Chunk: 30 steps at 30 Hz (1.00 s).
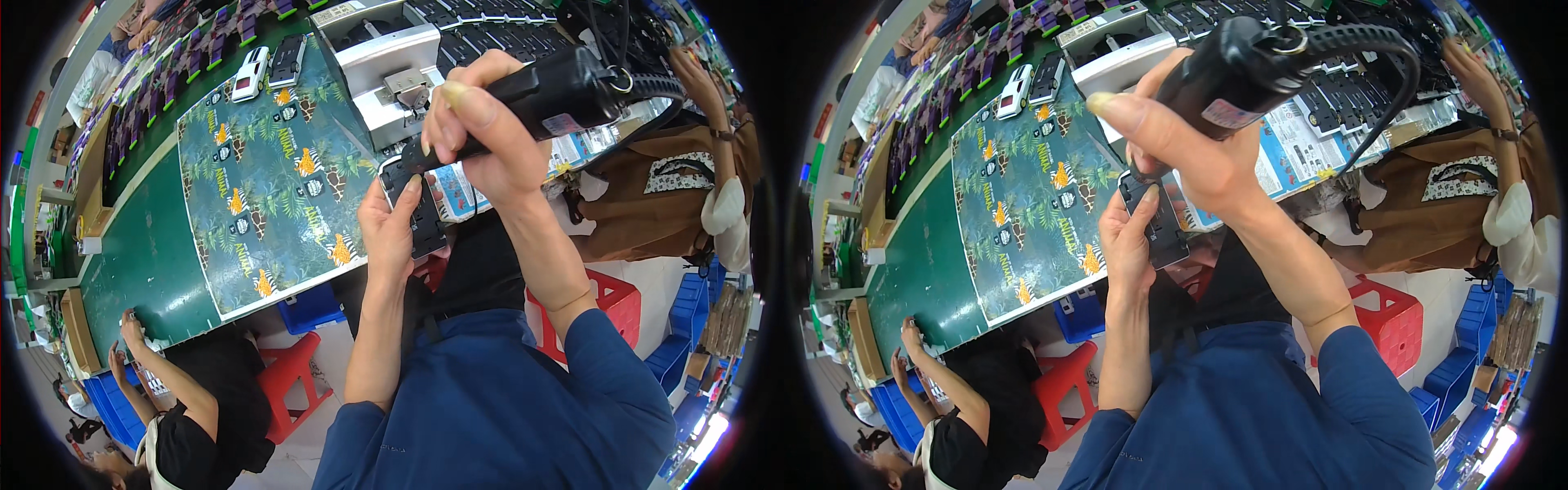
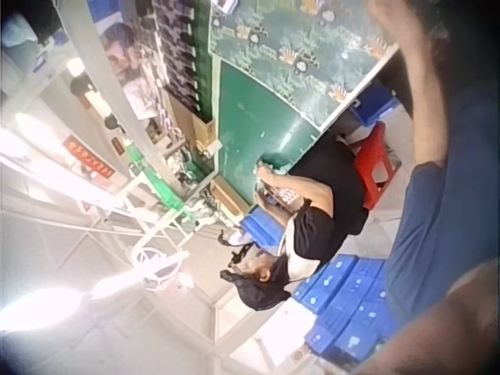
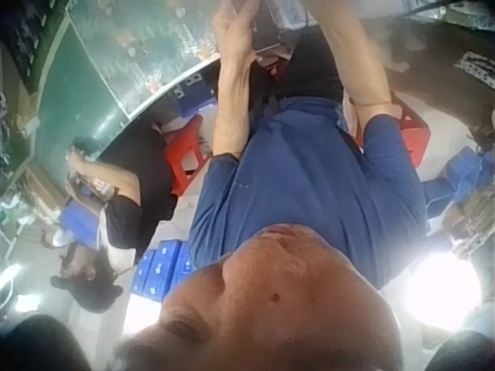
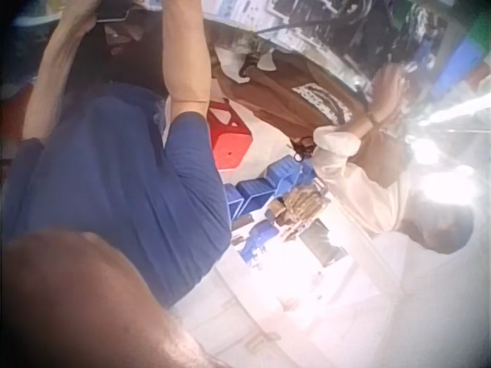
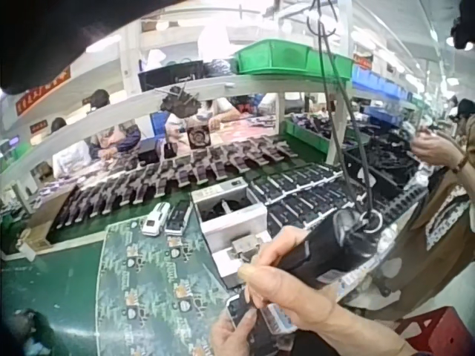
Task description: Assembling plastic housings for small electronic devices using an electric screwdriver on a factory assembly line.
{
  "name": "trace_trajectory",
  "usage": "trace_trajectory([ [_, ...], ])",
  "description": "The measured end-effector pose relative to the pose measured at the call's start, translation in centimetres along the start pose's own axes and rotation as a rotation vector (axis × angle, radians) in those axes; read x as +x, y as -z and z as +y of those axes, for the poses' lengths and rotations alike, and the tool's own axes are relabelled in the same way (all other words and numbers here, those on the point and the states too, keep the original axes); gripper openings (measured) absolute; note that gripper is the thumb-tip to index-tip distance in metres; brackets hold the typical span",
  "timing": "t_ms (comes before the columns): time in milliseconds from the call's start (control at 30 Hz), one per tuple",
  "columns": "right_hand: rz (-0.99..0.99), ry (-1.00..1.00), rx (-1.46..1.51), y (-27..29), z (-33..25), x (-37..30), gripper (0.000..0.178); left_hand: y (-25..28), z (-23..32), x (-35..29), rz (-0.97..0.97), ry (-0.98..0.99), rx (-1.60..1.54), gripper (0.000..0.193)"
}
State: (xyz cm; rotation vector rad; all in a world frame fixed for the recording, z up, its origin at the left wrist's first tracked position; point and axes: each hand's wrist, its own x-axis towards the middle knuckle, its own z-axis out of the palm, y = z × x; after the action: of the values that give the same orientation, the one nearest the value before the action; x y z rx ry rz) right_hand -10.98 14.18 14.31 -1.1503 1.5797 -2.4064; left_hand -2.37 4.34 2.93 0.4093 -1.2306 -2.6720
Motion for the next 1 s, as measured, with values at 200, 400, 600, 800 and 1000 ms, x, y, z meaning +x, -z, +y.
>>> trace_trajectory([
  [200, -0.082, 0.032, -0.204, -0.1, 1.2, 0.0, 0.020, -0.2, 0.1, -0.2, 0.032, -0.017, 0.043, 0.022],
  [400, -0.114, 0.028, -0.159, 0.0, 1.7, -0.3, 0.024, 0.0, 0.0, 0.0, 0.032, -0.012, 0.023, 0.024],
  [600, 0.045, 0.009, -0.086, -0.4, 1.8, -0.8, 0.023, -0.4, 0.5, -0.2, 0.012, -0.006, 0.036, 0.025],
  [800, -0.058, 0.024, -0.095, 0.5, 1.4, -1.0, 0.022, -0.2, 0.1, -0.3, 0.006, -0.019, 0.051, 0.024],
  [1000, -0.064, 0.022, 0.069, 1.2, 0.5, -0.7, 0.013, 0.4, 0.3, -0.1, 0.019, -0.006, 0.004, 0.022],
])
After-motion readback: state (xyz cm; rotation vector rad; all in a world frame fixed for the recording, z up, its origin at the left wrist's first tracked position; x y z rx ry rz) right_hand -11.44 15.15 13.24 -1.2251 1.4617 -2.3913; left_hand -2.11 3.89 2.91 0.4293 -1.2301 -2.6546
